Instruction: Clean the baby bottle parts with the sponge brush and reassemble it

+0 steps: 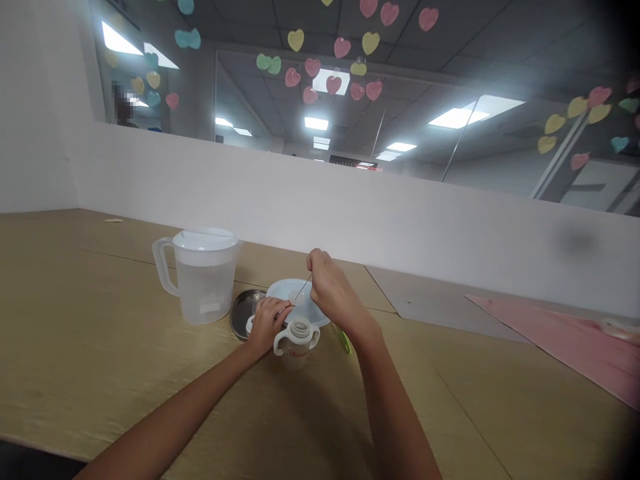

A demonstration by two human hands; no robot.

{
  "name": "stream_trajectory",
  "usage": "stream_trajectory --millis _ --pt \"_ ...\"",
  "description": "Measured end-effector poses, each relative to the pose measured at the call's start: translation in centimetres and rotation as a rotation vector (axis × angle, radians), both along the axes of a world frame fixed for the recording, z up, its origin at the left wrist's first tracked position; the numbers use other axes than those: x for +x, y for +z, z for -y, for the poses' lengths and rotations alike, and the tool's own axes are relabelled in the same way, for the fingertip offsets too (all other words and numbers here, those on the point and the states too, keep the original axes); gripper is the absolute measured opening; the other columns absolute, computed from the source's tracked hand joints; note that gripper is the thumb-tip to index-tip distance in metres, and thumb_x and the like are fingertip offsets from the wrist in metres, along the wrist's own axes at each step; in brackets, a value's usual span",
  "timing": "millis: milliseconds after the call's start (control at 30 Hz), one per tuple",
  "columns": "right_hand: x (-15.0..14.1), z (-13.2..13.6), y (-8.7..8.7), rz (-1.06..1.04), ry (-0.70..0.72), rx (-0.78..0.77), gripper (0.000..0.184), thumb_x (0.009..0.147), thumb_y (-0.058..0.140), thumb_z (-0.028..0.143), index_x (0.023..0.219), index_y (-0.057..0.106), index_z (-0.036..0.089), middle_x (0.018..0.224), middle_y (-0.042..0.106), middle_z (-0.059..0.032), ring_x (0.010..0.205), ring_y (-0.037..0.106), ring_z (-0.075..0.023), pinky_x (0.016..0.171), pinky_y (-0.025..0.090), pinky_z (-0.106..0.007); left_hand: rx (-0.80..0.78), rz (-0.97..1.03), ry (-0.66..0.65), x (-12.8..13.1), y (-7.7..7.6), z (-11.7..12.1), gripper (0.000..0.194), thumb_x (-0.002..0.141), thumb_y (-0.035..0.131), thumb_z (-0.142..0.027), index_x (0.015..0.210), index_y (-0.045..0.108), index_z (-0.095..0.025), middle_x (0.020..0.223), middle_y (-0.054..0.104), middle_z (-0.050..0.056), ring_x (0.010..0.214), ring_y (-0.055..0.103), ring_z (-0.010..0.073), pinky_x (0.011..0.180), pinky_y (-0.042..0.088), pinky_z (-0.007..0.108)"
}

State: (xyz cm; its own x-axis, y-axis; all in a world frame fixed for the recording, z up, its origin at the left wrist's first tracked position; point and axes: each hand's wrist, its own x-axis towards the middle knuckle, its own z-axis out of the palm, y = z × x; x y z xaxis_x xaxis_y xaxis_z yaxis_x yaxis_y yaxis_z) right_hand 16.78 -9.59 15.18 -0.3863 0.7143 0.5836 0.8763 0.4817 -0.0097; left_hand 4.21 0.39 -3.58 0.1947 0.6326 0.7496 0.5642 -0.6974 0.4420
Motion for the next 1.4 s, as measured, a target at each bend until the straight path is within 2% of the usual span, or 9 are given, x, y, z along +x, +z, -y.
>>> stream_trajectory --millis 833,1400 --pt "0.6 0.5 0.5 -0.011 0.001 -0.040 0.038 0.057 0.028 -0.009 0.082 0.032 0.019 0.083 0.041 -0.0035 0.061 0.031 -0.0136 0.055 0.024 -0.024 -0.024 0.005 0.002 0.1 -0.2 -0.1 0.023 0.090 0.046 -0.033 0.094 0.065 -0.021 0.091 0.067 0.004 0.090 0.055 0.0188 0.087 0.036 0.036" --pt "0.8 1.1 1.0 -0.029 0.026 -0.028 0.038 0.057 0.027 -0.010 0.080 0.030 0.020 0.080 0.038 -0.0027 0.060 0.029 -0.0140 0.054 0.023 -0.024 -0.056 -0.013 -0.005 0.1 0.3 0.4 0.025 0.091 0.044 -0.032 0.094 0.066 -0.021 0.093 0.067 0.003 0.092 0.055 0.0180 0.087 0.034 0.035"
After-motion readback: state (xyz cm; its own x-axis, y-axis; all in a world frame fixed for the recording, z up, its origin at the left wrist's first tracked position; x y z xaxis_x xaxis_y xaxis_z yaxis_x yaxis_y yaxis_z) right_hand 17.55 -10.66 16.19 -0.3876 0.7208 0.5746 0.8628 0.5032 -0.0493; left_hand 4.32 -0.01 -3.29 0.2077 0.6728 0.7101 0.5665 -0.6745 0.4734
